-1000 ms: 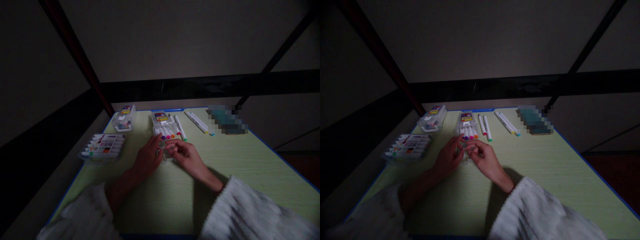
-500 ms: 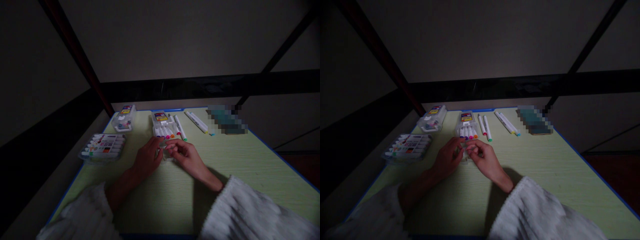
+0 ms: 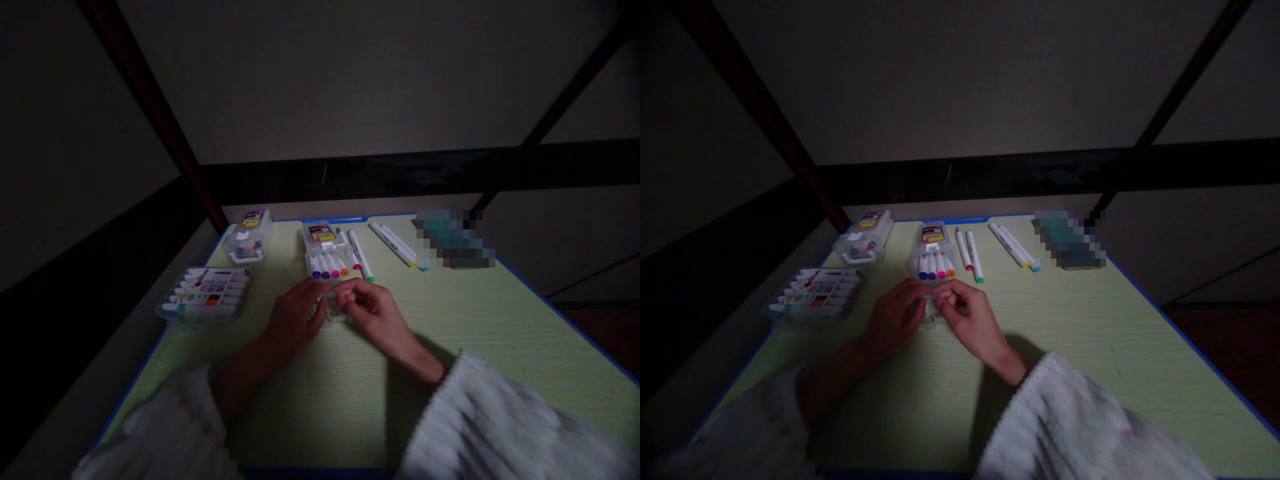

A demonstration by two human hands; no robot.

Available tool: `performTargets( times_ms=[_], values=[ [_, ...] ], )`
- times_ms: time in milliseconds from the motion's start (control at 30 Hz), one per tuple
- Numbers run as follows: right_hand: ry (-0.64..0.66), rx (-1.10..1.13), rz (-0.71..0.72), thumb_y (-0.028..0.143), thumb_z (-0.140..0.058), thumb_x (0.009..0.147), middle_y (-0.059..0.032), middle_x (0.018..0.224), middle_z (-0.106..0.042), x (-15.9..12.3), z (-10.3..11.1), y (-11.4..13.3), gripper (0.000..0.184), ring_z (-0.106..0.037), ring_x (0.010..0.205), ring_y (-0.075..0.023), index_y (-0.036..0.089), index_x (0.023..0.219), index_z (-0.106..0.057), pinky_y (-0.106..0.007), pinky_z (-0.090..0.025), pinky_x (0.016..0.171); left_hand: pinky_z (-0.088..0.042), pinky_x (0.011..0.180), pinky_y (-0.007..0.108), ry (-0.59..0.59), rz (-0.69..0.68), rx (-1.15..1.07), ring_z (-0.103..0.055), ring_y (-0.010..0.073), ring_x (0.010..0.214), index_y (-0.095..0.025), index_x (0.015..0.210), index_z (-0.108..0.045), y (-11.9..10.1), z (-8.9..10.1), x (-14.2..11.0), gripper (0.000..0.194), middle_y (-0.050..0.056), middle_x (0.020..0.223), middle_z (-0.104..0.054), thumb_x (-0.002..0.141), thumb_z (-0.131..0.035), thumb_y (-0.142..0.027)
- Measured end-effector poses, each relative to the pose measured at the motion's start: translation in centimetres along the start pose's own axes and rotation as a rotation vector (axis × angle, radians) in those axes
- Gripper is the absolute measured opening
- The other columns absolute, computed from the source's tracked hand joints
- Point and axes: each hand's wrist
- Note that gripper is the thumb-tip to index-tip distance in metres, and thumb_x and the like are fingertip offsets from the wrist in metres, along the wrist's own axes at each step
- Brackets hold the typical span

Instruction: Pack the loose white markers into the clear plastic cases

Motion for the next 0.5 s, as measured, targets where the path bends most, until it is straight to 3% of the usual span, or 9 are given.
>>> performTargets(
  times_ms=[500],
  values=[
    [-0.039,-0.045,0.055,0.024,-0.052,0.075,0.0027,0.060,-0.052,-0.13,0.12,-0.20,0.011,-0.046,0.054,-0.0090,0.015,0.075,-0.058,-0.022,-0.037,0.052,-0.049,0.069,0.025,-0.008,-0.027,0.000,-0.058,0.0145,0.078,-0.014,0.090,-0.055,-0.03,0.02,0.01,0.015,0.006,0.083,-0.059,0.080,-0.044,-0.010]
  ],
)
Point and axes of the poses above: each hand's wrist, its own x-axis towards the middle knuckle, its own z-axis out of the back of the hand, y = z × x
